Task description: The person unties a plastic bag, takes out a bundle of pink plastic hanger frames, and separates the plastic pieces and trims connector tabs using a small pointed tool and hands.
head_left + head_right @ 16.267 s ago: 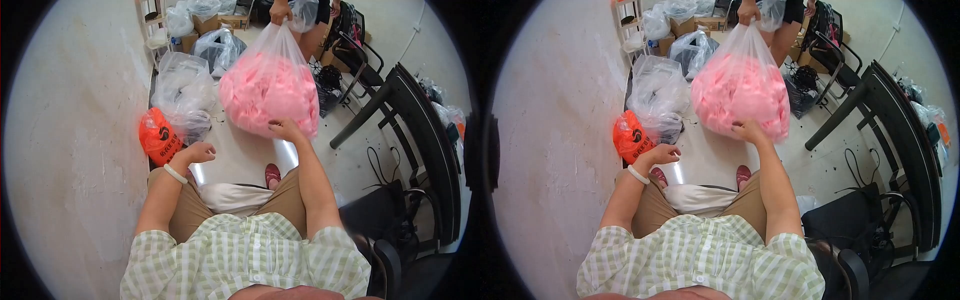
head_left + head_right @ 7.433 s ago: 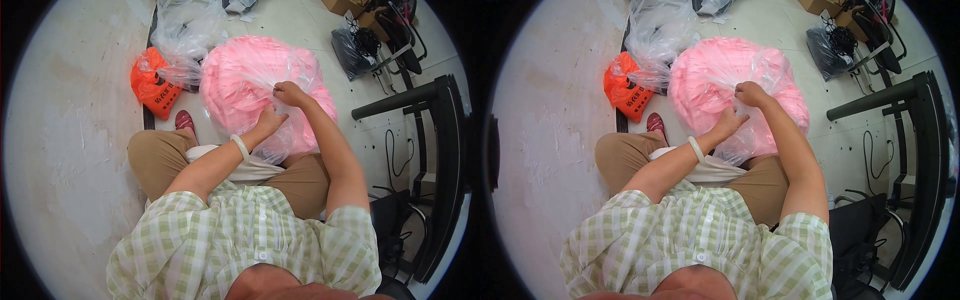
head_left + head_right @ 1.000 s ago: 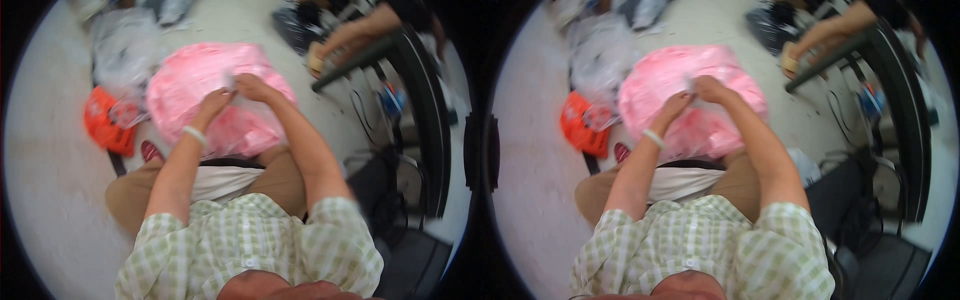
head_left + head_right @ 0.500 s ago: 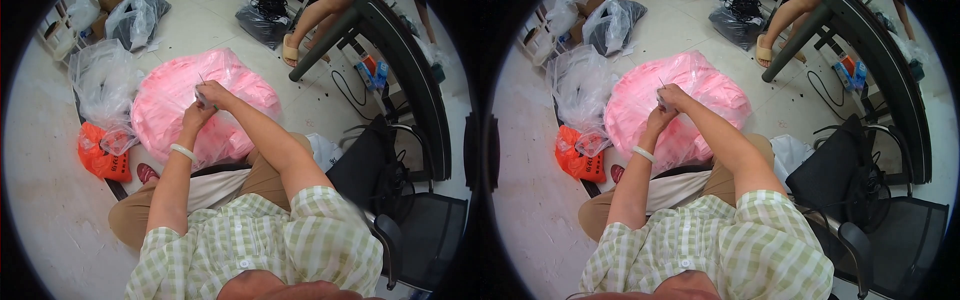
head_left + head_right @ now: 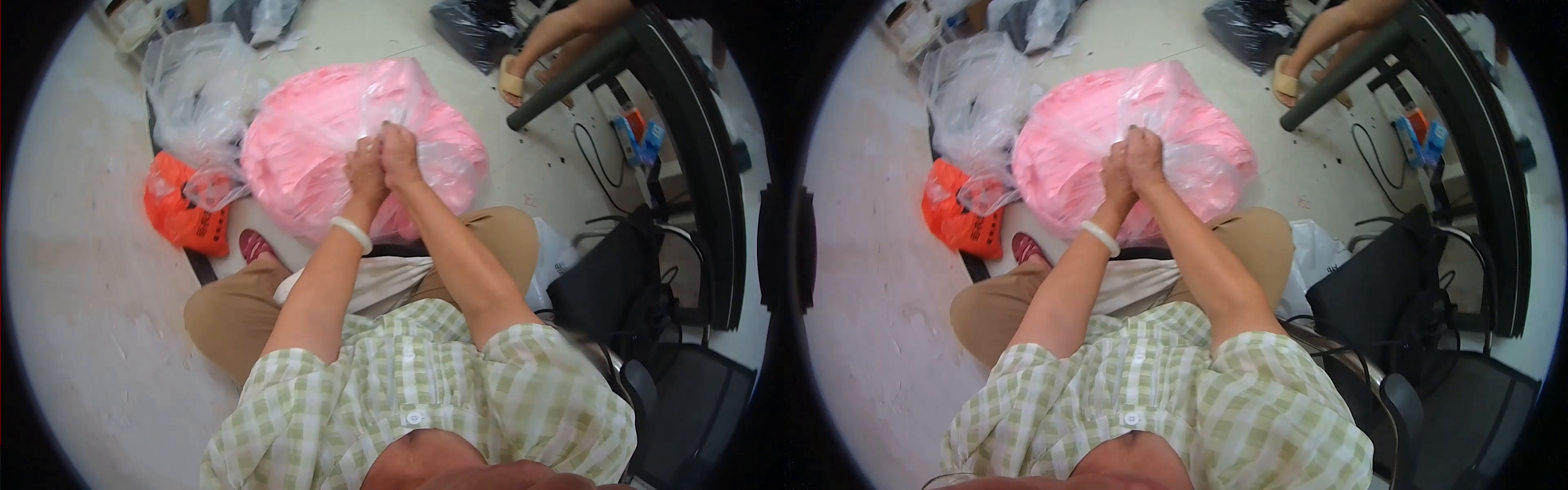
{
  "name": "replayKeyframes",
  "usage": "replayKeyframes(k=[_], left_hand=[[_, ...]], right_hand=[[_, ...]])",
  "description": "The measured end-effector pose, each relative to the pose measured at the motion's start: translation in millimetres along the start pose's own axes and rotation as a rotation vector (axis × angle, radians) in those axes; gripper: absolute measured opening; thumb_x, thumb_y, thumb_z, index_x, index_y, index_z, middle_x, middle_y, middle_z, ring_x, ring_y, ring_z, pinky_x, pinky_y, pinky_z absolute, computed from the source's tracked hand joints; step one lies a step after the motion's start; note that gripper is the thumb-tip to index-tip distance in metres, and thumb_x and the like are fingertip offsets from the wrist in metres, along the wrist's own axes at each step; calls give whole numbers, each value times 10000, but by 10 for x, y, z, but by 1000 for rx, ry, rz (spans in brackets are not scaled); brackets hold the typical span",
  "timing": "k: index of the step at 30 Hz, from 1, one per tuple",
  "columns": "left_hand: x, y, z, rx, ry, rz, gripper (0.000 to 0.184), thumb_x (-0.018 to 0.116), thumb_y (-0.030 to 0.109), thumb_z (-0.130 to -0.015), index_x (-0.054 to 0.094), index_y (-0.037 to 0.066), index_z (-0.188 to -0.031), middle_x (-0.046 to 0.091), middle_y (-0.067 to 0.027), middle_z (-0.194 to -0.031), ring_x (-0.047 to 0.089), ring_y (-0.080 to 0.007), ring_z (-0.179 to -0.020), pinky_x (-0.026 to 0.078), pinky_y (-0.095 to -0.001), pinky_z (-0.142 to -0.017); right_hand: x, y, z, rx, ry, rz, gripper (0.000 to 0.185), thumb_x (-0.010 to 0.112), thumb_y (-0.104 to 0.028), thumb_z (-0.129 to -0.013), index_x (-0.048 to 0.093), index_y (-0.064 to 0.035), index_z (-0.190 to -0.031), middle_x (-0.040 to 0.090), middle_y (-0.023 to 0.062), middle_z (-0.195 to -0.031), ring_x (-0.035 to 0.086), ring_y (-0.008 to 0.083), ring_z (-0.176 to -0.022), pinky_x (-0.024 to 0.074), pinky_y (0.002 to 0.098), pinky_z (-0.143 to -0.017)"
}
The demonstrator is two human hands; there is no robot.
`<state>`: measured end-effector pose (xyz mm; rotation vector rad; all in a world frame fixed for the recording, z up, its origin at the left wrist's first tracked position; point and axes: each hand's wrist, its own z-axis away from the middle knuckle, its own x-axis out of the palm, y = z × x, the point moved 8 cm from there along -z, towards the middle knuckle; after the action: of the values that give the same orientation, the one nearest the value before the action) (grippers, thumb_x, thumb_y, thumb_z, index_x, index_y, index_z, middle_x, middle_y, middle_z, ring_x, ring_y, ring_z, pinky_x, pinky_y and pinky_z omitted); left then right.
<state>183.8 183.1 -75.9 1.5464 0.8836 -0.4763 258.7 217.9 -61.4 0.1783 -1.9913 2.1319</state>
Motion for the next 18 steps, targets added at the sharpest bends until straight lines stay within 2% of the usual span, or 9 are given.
replayKeyframes(k=[5, 7, 8, 9, 10, 11, 13, 14, 18], left_hand=[[146, -134, -54, -27, 26, 75, 458, 599, 228, -725, 460, 207, -1160, 452, -44, -1160, 450, -330, -993, 375, -482, -828], [281, -323, -114, 59, 118, 317, 462, 585, 253, -740, 468, 250, -1186, 447, -32, -1187, 449, -329, -1012, 369, -469, -855], [-139, 39, 1, 227, 187, 380, 426, 557, 296, -763, 493, 291, -1184, 443, -30, -1204, 444, -325, -1030, 367, -445, -870], [-233, 133, 73, 220, 171, 379, 426, 557, 296, -763, 493, 291, -1184, 443, -30, -1204, 444, -325, -1030, 367, -445, -870], [-140, 177, 94, 129, -1, 234, 397, 555, 315, -766, 515, 295, -1161, 438, -32, -1213, 442, -320, -1031, 366, -440, -872], [-90, 155, 6, 50, -140, 74, 370, 554, 334, -769, 538, 300, -1137, 433, -34, -1222, 440, -315, -1032, 365, -435, -873], [-107, 212, 75, 121, -69, -21, 391, 593, 349, -746, 548, 289, -1130, 423, -30, -1239, 443, -309, -1024, 383, -437, -850], [-186, 250, 95, 166, 0, 14, 395, 600, 348, -744, 548, 287, -1130, 411, -30, -1256, 442, -302, -1024, 387, -437, -843], [-233, 279, 177, 234, 177, 170, 422, 617, 336, -742, 536, 220, -1139, 436, -54, -1245, 456, -315, -1022, 389, -418, -862]], right_hand=[[110, -413, 405, 43, -109, -75, 233, 439, -181, -827, 488, -22, -665, 475, 43, -588, 451, 150, -546, 395, 318, -537], [129, -410, 681, 60, -145, -153, 226, 435, -168, -832, 482, -4, -684, 481, 42, -598, 459, 157, -553, 401, 310, -541], [138, -521, 838, -216, -167, 132, 220, 432, -159, -838, 489, 17, -718, 491, 54, -609, 466, 164, -565, 407, 302, -550], [165, -615, 1062, -479, -173, 414, 218, 428, -149, -843, 495, 37, -752, 502, 66, -621, 473, 171, -577, 414, 294, -558], [14, -529, 946, -164, -150, 146, 220, 412, -104, -841, 435, -85, -623, 395, -39, -571, 331, 38, -495, 273, 216, -443], [73, -676, 957, -183, -167, 134, 220, 412, -104, -841, 435, -85, -623, 395, -39, -571, 331, 38, -495, 273, 216, -443], [118, -833, 1145, -157, -233, 20, 223, 415, -104, -855, 430, -79, -634, 384, -49, -584, 319, 30, -501, 264, 209, -443], [122, -837, 1174, -253, -287, 86, 229, 418, -113, -876, 441, -73, -651, 381, -57, -581, 308, 26, -501, 252, 201, -447], [126, -974, 1204, -242, -374, 63, 222, 412, -103, -888, 449, -62, -672, 385, -54, -600, 315, 26, -535, 265, 195, -483]])
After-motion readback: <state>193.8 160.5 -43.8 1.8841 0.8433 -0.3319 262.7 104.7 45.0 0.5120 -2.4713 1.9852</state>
